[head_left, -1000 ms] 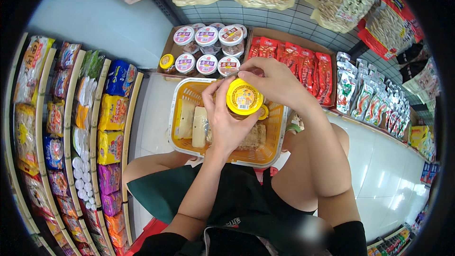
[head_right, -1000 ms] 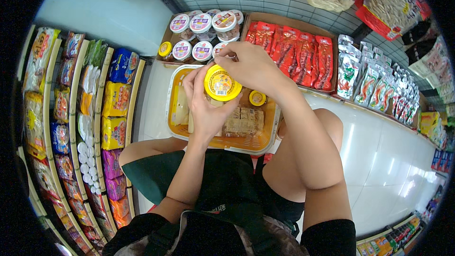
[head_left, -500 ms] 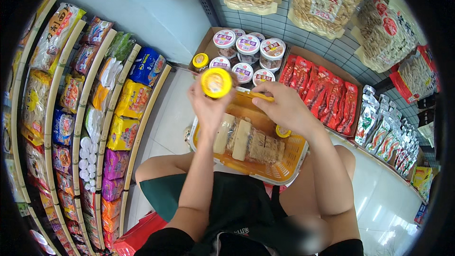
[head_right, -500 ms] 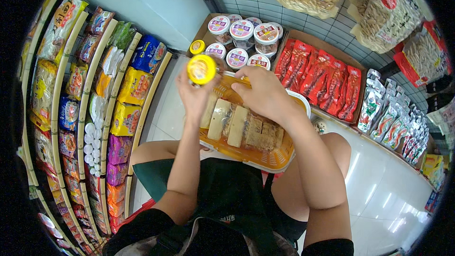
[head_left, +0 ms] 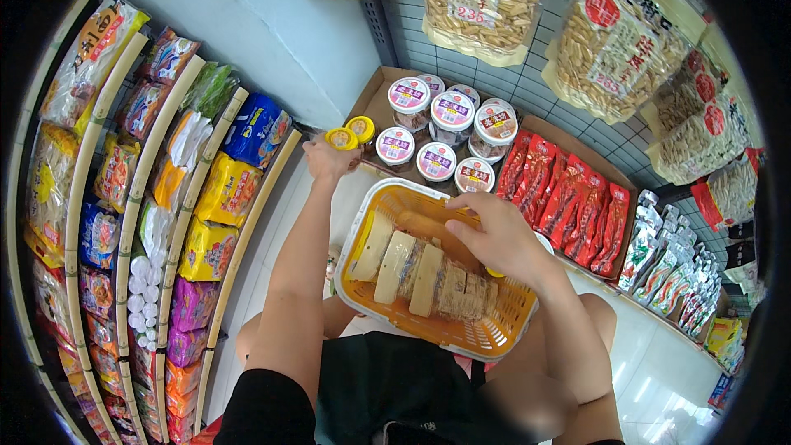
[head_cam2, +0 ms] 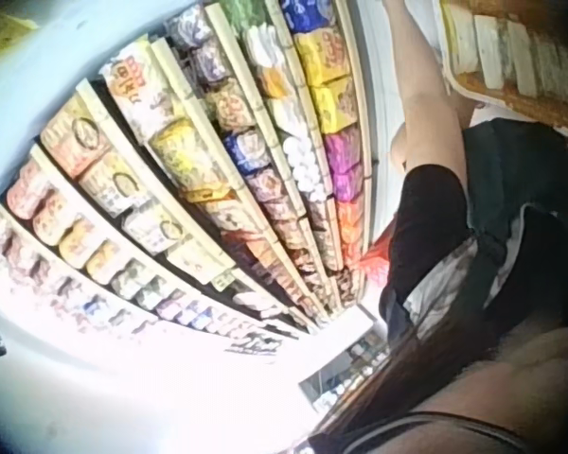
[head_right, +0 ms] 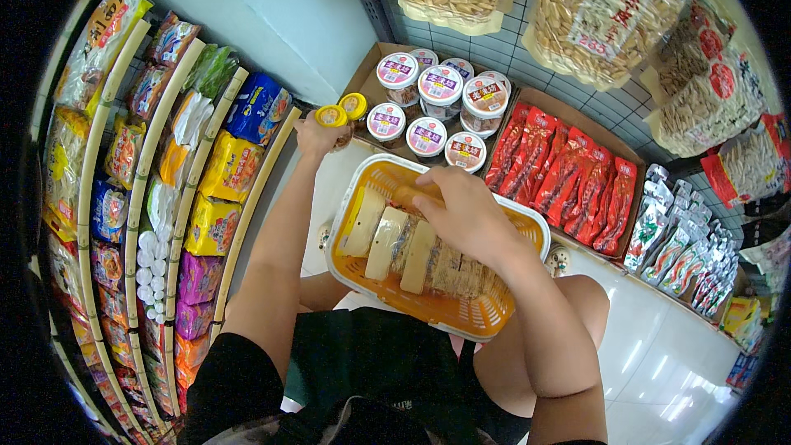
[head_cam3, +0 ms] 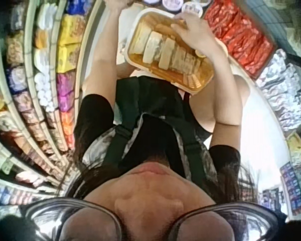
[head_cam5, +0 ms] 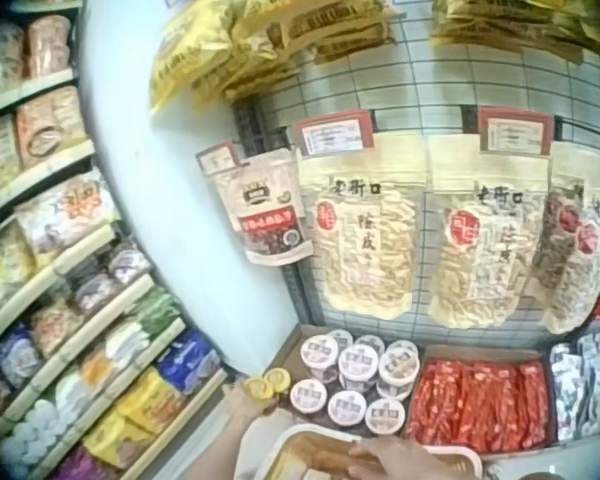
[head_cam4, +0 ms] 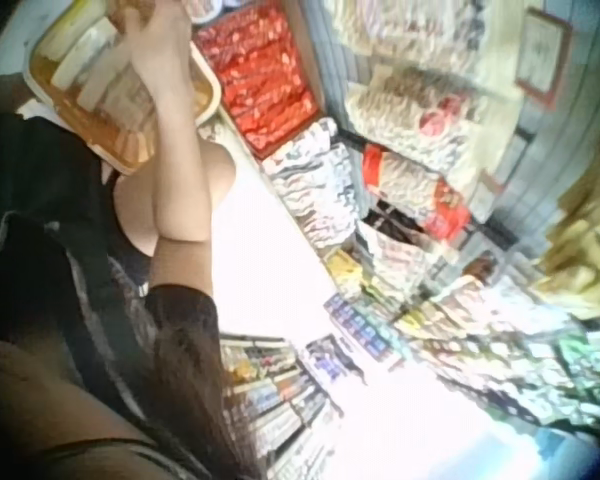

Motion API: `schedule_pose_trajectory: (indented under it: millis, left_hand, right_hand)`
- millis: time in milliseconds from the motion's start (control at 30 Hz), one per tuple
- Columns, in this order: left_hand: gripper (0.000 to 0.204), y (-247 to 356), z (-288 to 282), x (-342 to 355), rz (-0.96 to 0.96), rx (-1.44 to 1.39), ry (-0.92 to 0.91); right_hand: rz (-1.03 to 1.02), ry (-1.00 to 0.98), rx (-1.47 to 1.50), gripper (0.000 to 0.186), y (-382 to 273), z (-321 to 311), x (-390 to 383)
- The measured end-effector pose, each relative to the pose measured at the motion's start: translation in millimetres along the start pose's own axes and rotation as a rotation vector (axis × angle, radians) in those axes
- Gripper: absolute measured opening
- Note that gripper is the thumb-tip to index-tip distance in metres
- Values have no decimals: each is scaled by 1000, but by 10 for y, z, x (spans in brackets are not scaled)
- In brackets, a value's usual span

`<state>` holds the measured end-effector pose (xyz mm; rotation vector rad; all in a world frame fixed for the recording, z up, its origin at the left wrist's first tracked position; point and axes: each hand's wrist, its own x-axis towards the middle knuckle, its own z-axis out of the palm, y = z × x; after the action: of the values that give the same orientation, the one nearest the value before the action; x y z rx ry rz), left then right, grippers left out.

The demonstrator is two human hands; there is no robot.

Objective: The person sits on the floor in a store aisle and transfers small round food containers from a yellow basket onto a cardboard display. They handle the containers one by one, arranging them in neat rows. The person also picks up a red snack packet and places it into the basket.

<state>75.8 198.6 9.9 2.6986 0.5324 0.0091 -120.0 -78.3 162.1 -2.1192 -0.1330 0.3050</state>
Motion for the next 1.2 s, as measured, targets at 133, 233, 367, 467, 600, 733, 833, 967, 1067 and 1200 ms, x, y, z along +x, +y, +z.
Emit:
schedule_pose_trajectory:
  millis: [133,233,367,467,600,733,833,967,1067,1200]
  left_hand:
    - [86,-12,144,154,49,-78,32]
    - [85,36,262,260,84,-118,23]
    - [83,206,425,396,139,-134,39]
    - [82,261,585,499,141,-142,65]
    - [83,434,818,559,79,-149,42]
    - [72,462,1024,620,74,-204,44]
    - [61,371,1109,722,97,-316,92]
    - [55,383,1096,541,160,-434,150]
    - [48,490,932,14,160,-642,124]
    - [32,540,901,-1106,234,-904,265]
  right_hand:
    - [28,-9,-26,31,-30,7,38]
    - [18,-20,-15,30,-15,13,62]
    - [-19,-9,-38,29,38,18,60]
    - [27,-44,6,29,-1,-5,59]
    - [61,-46,-14,29,-32,-72,26]
    - [32,-10,-64,28,43,-61,7]
    - [-1,-1,-74,27,103,-45,2]
    - [-10,11,-95,28,123,-115,-50]
    - [-7,35,-94,30,145,-161,-94]
    - [-73,101,-178,31,163,-177,-157]
